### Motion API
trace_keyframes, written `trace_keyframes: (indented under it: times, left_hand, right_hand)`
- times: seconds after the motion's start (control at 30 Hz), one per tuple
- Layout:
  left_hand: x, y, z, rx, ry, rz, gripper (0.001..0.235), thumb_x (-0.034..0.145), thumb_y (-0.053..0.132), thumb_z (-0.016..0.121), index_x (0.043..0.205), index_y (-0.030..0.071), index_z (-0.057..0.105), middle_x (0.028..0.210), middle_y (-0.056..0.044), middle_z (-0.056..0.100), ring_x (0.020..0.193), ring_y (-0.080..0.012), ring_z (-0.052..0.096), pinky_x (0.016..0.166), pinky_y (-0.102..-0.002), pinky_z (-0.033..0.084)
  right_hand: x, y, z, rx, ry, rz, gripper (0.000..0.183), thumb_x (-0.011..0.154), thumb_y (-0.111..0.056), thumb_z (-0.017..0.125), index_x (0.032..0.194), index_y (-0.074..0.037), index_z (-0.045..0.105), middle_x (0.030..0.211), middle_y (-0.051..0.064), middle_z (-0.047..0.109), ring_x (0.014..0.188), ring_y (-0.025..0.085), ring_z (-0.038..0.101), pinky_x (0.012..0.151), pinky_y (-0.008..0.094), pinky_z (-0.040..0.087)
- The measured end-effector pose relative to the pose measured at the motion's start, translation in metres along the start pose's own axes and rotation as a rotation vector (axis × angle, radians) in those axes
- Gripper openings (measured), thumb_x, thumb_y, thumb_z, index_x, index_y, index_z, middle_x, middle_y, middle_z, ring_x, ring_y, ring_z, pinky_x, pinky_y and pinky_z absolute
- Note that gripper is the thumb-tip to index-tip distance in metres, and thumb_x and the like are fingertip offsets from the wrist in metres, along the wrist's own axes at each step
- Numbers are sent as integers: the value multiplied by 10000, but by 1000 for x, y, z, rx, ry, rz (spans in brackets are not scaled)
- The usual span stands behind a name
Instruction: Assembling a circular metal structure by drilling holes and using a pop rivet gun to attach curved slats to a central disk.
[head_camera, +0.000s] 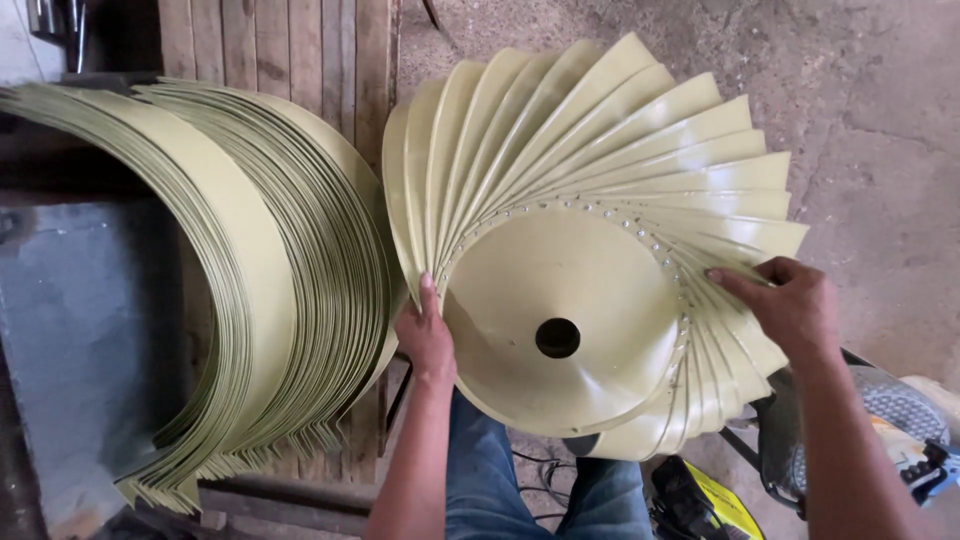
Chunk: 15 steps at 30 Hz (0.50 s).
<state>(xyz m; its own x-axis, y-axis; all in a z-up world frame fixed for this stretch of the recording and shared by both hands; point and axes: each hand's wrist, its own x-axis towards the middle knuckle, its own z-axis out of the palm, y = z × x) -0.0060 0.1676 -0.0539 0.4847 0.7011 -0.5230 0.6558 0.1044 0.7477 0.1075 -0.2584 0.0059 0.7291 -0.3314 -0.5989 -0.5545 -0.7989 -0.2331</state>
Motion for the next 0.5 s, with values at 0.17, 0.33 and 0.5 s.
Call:
trace_keyframes:
  times: [0.17,0.33,0.5]
  left_hand:
    - [-33,-7,9,-185,-3,-58,592,949,558,627,877,-28,672,846,-85,692,781,-158,607,714,-345,516]
    - [-46,-25,13,-384,20,-89,536,919,507,666,1009,-19,710,972,-65,727,868,-157,644,758,-350,533]
    - [-40,-44,7,-406,-34,-235,662,1021,469,628,1253,-150,597,1176,-218,675,1008,-243,677,869,-396,590]
  right_hand:
    - [19,-13,-17,-79,-16,15,727,727,-576,896,1136,13,771,899,189,769,789,283,725,733,448,601]
    - [45,-3,-15,81,-87,-210,746,720,-589,830,1168,1,742,1015,143,780,870,242,758,761,417,648]
    - [50,-16,-15,-80,-149,-139,774,749,-587,856,1264,-29,706,1156,182,752,1027,308,724,915,443,579]
